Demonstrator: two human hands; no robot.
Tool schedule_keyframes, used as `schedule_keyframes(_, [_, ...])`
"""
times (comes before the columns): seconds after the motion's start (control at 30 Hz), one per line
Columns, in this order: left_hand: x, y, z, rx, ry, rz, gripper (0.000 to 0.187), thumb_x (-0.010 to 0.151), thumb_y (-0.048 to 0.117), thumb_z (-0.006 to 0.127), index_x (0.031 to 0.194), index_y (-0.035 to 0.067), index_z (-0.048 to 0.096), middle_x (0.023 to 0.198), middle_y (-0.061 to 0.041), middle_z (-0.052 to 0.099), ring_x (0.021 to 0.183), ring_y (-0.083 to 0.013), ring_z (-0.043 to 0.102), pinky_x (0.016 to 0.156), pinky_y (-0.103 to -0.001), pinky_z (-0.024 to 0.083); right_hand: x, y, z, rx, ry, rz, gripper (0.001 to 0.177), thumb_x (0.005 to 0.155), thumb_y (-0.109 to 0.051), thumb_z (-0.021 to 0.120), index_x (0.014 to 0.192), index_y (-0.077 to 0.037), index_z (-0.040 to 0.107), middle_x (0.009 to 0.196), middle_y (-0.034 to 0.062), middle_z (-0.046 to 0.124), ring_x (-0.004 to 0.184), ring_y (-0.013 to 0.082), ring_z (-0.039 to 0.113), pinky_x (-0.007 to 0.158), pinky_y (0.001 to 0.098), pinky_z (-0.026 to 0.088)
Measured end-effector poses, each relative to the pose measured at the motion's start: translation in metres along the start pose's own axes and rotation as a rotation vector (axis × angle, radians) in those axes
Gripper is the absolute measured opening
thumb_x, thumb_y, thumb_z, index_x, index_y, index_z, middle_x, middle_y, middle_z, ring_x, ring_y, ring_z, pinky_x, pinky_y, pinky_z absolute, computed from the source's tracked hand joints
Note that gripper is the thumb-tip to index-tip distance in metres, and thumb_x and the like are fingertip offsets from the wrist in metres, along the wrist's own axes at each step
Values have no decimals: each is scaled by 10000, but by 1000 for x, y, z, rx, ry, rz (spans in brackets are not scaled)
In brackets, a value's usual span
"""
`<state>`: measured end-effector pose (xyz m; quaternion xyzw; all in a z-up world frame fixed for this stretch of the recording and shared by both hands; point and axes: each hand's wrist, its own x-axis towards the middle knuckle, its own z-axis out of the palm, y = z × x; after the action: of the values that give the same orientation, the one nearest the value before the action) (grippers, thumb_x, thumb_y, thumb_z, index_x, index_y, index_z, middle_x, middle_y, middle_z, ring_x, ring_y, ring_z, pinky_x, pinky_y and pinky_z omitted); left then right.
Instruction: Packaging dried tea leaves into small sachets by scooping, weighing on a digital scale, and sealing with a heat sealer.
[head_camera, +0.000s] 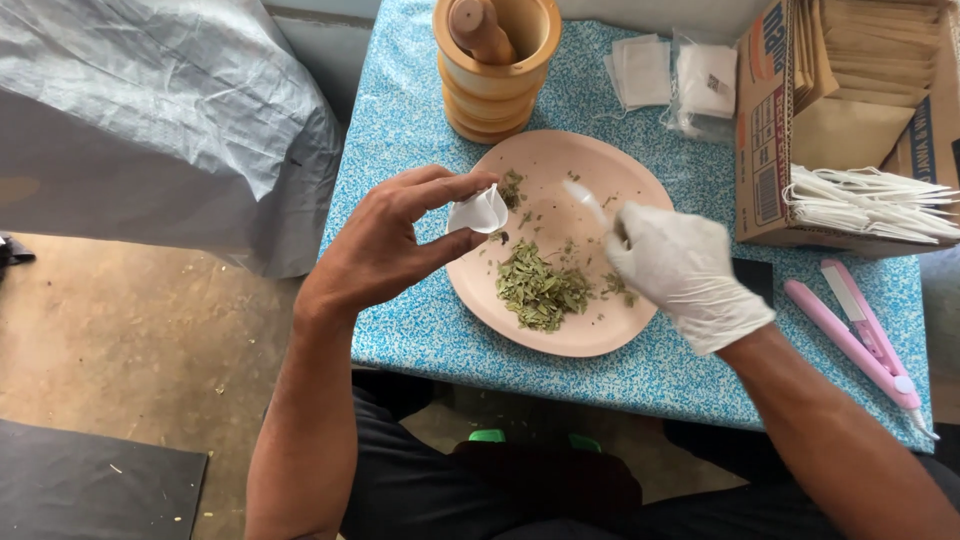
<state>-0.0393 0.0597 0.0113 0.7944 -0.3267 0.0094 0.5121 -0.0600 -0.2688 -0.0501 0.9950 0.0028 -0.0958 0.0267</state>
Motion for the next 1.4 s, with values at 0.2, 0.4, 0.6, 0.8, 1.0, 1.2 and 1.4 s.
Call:
schedule_keyframes(0.2, [-1,4,2,226,-210,-110,512,1022,268,809,1501,119,712,1217,-63,779,1051,-253,728,904,-429,514,-16,41,-58,-40,-45,-138,425,1192,-531,457,1426,-316,739,1100,-12,855,943,260,805,760,489,642])
schedule_keyframes(0.4, [-2,-16,22,311,-315,-114,531,1009,349,751,1510,172,722,1236,-9,745,1158,-245,701,1113,-463,366,-37,68,-72,-316,108,-249,339,1181,-462,520,1386,-329,754,1121,29,761,935,321,788,581,535,641])
schedule_keyframes(0.6, [-6,-22,28,451,-374,-135,502,975,331,737,1462,209,752,1271,-21,755,1218,-276,694,1198,-596,295,-55,79,-63,-436,-25,-198,305,1157,-371,512,977,-320,753,901,-11,717,889,291,760,590,481,615])
schedule_keyframes(0.8, [-11,-31,35,602,-370,-83,502,941,279,755,1440,226,745,1224,-19,754,1187,-340,678,1204,-670,297,-52,38,-90,-317,-473,-118,340,1131,-545,454,1359,-517,705,1148,-105,811,1090,183,793,857,445,723])
schedule_keyframes(1.0, [-10,-31,44,646,-423,-132,551,928,255,770,1474,194,726,1198,-25,743,1246,-349,636,1247,-748,236,-47,49,-26,-45,-290,-306,244,1040,-531,579,1206,-444,736,1086,-68,802,1036,251,779,830,498,632])
schedule_keyframes(1.2, [-12,-37,59,728,-442,-105,543,900,218,771,1442,197,748,1175,-17,720,1291,-328,604,1255,-811,149,-40,54,18,115,-105,-346,343,1025,-504,629,1318,-408,779,1176,-4,828,1036,312,784,814,506,614])
schedule_keyframes(1.4, [-14,-44,73,794,-401,-114,424,841,319,914,1236,228,790,1087,-19,751,1172,-254,639,1237,-829,66,-47,19,-22,180,-146,-215,314,1187,-327,522,1418,-330,734,993,-4,725,1003,192,760,909,398,655])
